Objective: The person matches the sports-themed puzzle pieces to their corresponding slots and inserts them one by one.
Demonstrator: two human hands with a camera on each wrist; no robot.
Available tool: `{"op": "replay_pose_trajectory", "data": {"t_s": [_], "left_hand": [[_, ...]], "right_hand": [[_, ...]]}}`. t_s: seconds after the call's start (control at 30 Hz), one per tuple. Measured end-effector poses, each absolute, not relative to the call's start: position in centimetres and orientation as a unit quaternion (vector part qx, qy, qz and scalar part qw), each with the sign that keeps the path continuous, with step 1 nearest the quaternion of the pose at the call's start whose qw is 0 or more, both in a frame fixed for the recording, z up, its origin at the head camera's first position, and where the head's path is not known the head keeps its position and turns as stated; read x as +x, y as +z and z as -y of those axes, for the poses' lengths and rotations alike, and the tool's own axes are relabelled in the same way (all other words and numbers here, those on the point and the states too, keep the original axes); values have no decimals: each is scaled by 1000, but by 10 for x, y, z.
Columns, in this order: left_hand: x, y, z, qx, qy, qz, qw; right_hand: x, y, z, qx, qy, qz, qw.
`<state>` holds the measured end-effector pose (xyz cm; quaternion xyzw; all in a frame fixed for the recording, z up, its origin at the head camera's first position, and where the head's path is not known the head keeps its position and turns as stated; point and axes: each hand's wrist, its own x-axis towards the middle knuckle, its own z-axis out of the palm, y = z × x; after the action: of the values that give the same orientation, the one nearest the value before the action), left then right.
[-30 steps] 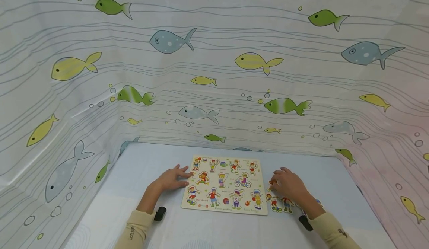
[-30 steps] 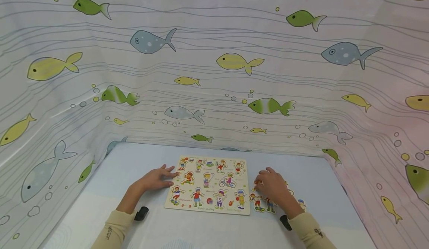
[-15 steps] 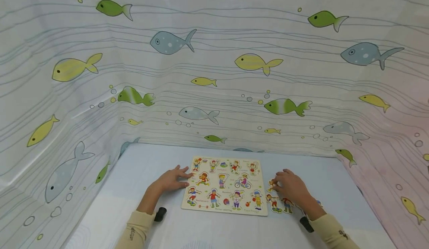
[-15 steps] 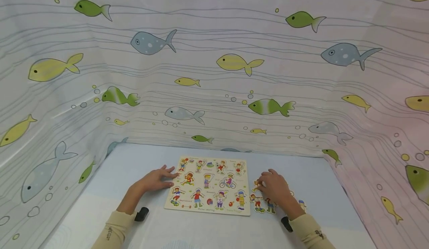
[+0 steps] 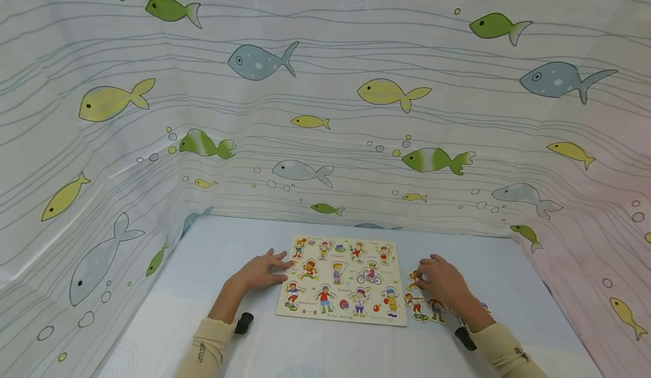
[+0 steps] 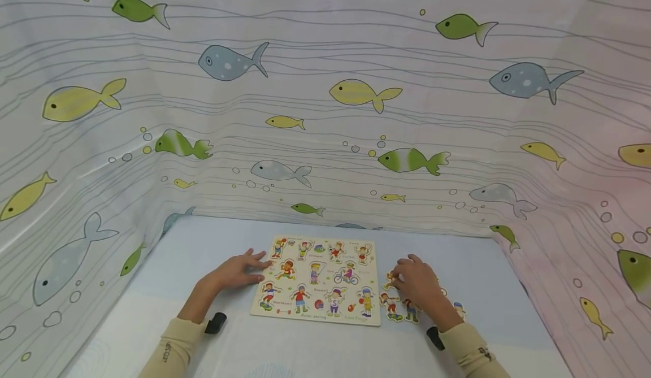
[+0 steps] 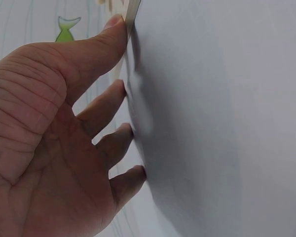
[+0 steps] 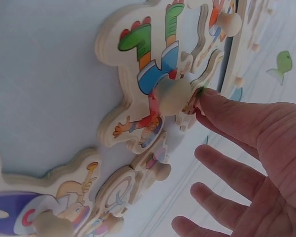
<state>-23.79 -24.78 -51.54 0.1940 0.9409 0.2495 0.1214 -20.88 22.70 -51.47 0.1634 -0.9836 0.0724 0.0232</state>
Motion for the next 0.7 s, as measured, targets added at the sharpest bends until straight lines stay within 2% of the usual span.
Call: {"op": "replay_pose_trajectory", "data": {"t_s": [0.7], "left_hand": [[-238,-515,247,188,253,-941,125]], "right_hand": [[-205,-495,-224,146,86,985,15]]}}
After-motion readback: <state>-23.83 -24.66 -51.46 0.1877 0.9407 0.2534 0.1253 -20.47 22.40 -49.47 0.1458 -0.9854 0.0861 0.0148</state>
